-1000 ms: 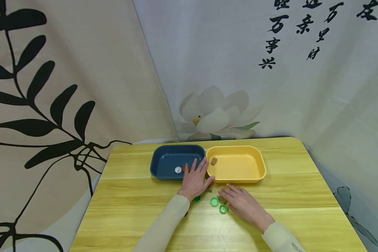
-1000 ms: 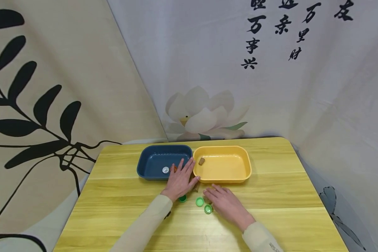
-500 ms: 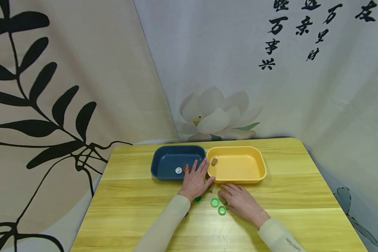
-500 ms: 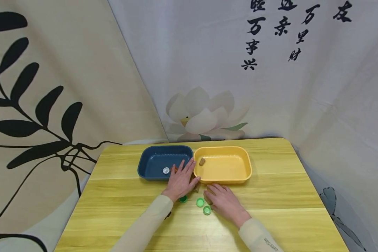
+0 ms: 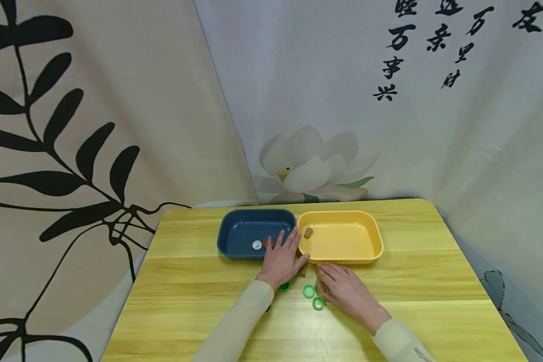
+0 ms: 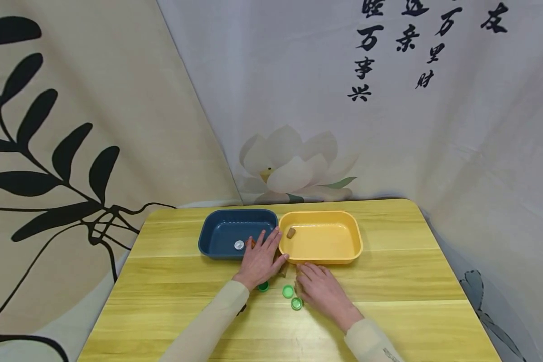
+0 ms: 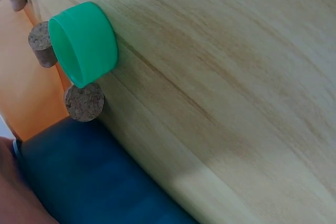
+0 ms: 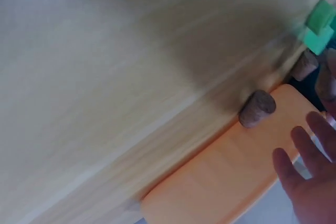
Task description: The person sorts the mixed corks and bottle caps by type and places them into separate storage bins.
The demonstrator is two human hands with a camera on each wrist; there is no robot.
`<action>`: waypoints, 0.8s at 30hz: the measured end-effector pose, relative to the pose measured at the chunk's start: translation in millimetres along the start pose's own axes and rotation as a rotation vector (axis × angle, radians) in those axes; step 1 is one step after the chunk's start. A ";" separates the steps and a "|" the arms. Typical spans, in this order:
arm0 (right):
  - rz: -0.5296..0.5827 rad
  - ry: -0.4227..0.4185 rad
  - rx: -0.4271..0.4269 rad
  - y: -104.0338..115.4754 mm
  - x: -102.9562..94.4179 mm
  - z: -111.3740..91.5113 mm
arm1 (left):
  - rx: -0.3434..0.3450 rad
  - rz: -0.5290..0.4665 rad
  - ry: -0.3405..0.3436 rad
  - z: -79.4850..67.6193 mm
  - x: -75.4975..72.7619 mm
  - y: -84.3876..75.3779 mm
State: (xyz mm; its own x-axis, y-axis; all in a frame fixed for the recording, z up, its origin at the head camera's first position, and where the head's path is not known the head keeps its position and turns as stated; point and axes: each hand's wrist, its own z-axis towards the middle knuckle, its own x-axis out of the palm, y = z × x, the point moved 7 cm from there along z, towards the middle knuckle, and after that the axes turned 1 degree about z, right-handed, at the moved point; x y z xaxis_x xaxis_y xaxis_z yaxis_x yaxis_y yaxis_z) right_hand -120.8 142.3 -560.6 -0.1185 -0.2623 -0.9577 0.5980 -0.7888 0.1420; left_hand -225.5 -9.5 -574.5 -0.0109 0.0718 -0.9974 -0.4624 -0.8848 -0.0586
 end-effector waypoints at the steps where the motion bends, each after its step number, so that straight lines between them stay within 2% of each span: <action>1: 0.012 -0.024 -0.003 0.6 -3.3 -0.4 | 0.000 0.000 -0.001 -0.1 0.2 0.0; 7: 0.063 -0.175 -0.019 1.7 -26.1 -0.6 | 0.001 0.006 -0.005 0.1 0.2 -0.1; 16: 0.123 -0.376 0.088 -23.1 -61.0 8.0 | 0.005 0.006 -0.017 -1.1 -2.6 -0.1; 24: 0.106 -0.404 0.192 -51.5 -79.0 27.2 | -0.009 -0.010 0.000 0.7 2.0 1.1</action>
State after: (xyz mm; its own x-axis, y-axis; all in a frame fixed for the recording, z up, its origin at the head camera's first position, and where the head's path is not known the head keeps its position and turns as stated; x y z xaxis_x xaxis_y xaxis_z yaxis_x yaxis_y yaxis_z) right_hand -163.9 188.5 -485.4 -0.3869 -0.5123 -0.7667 0.4700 -0.8249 0.3140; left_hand -226.7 -10.0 -576.5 -0.0065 0.0812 -0.9967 -0.4546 -0.8880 -0.0694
